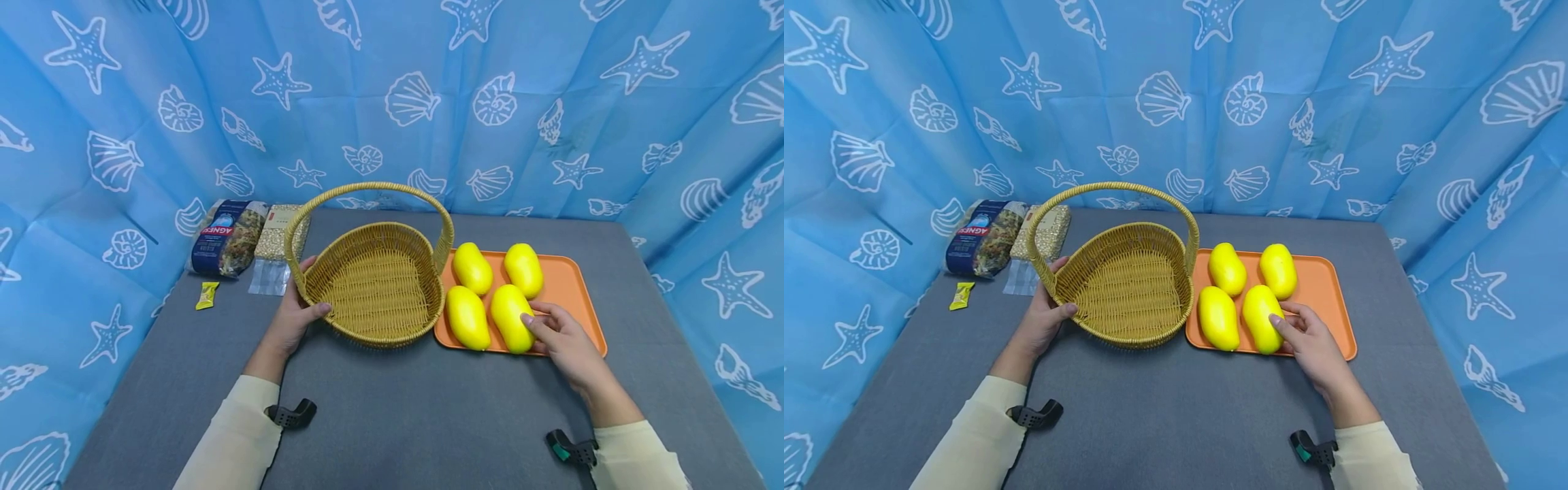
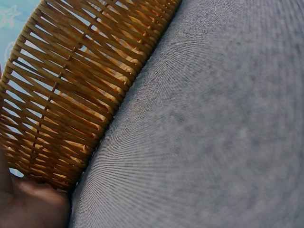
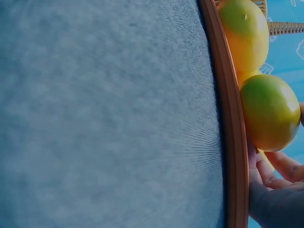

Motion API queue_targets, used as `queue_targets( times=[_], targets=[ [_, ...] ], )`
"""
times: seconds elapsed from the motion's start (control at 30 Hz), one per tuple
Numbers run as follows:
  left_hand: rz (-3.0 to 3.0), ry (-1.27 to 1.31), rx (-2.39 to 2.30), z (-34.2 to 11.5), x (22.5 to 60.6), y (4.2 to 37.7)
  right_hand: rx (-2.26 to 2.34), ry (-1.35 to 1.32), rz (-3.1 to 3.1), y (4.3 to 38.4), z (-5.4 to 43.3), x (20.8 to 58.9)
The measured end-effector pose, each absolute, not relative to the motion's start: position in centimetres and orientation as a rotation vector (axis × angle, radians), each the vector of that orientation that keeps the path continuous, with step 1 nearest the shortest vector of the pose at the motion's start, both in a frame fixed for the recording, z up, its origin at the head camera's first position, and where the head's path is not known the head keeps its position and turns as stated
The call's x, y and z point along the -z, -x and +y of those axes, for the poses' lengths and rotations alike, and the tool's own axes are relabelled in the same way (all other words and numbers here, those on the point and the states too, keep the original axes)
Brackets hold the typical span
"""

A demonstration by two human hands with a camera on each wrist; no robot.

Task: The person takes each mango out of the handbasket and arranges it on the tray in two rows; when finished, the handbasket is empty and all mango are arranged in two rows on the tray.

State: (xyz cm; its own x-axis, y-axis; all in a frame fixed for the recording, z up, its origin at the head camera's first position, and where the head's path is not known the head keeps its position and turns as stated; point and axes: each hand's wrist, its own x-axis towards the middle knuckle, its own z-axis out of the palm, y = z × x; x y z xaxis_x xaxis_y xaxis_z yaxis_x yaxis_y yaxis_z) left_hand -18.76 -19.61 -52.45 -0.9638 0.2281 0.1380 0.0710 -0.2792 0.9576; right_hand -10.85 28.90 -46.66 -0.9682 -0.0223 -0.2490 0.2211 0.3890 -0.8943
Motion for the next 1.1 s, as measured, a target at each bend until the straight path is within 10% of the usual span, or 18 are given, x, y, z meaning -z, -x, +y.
queue_targets(
  times=[1.1],
  targets=[
    [1.830, -0.403, -2.412, -19.56, 52.48, 18.74, 1.438, -0.184, 2.516, 10.98, 29.23, 46.31]
  ],
)
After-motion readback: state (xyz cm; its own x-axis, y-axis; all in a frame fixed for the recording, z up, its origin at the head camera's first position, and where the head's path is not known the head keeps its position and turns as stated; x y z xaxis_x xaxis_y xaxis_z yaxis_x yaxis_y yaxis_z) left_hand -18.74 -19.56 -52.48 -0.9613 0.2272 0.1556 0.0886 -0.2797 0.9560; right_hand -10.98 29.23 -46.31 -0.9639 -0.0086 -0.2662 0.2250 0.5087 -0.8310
